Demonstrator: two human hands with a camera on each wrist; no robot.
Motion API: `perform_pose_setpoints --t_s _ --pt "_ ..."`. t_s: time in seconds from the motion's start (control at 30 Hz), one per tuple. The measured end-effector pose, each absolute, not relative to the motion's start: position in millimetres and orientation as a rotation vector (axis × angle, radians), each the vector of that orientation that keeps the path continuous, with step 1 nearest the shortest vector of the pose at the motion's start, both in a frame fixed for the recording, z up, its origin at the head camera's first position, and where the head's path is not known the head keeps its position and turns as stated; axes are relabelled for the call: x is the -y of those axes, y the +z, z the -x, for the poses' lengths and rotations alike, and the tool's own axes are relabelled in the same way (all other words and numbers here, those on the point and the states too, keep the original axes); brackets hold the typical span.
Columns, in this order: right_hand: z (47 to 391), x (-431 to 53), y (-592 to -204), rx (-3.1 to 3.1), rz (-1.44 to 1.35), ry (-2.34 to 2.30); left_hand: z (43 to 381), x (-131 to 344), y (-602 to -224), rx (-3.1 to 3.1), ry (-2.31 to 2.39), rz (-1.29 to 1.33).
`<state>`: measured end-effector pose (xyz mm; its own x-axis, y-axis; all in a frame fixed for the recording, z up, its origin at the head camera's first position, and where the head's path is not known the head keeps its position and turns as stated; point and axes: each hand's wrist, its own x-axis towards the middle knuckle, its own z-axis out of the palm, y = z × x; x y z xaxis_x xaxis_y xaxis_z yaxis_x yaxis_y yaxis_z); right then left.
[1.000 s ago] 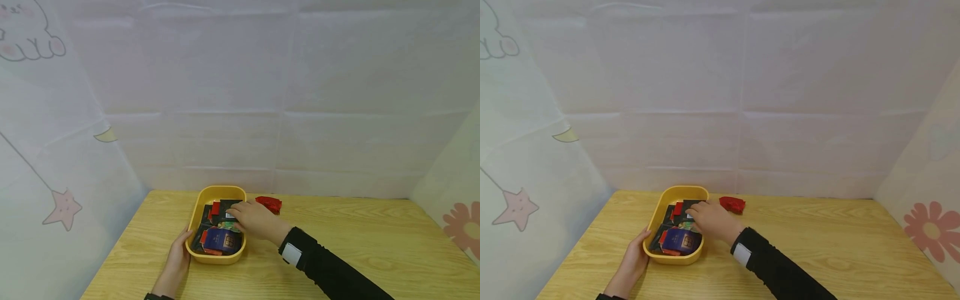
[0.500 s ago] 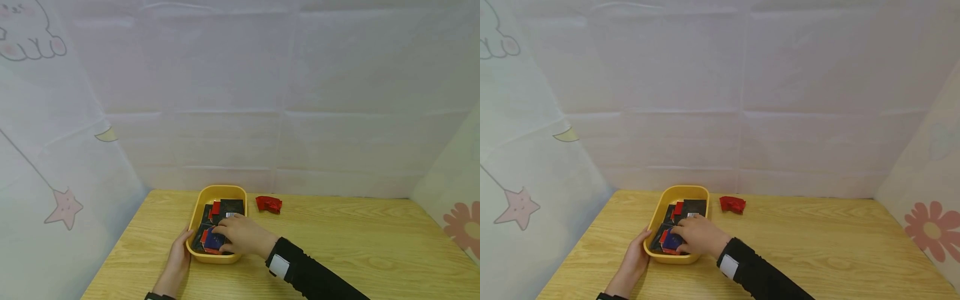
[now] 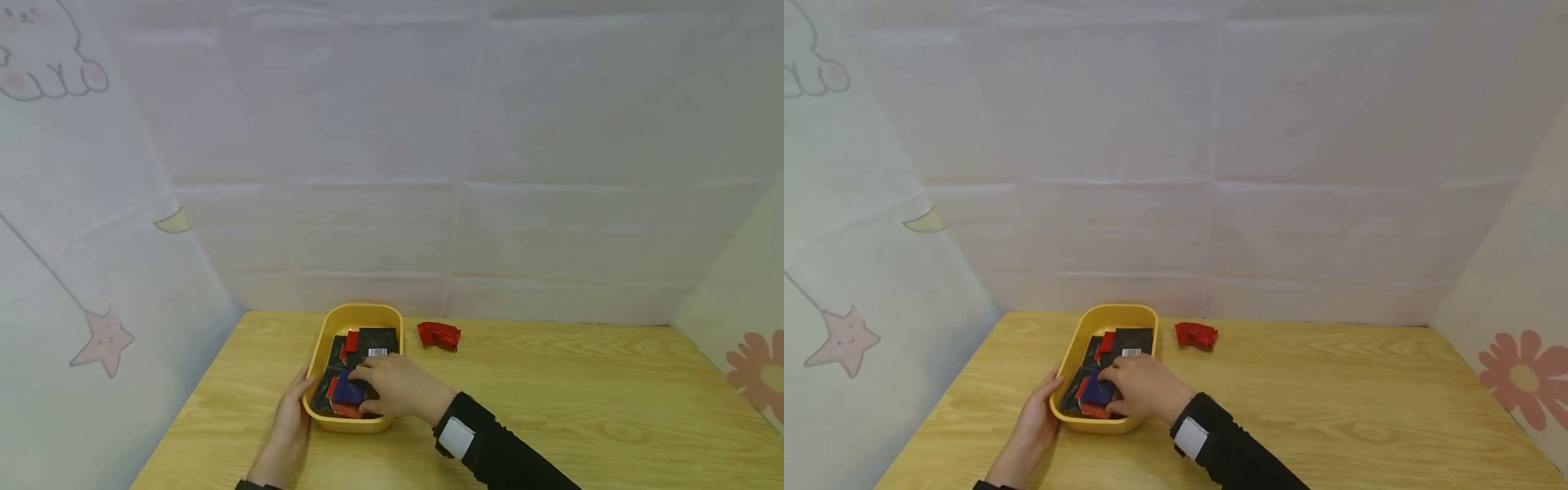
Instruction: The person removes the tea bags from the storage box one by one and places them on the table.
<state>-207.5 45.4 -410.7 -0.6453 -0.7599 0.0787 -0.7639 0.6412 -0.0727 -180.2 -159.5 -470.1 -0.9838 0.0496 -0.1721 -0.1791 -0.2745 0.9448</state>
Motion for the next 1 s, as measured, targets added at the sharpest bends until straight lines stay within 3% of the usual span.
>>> perform_pose_setpoints --t_s 1.0 --pt "196 -34 -403 2.640 -1.314 0.130 183 169 -471 -1.766 2.381 0.117"
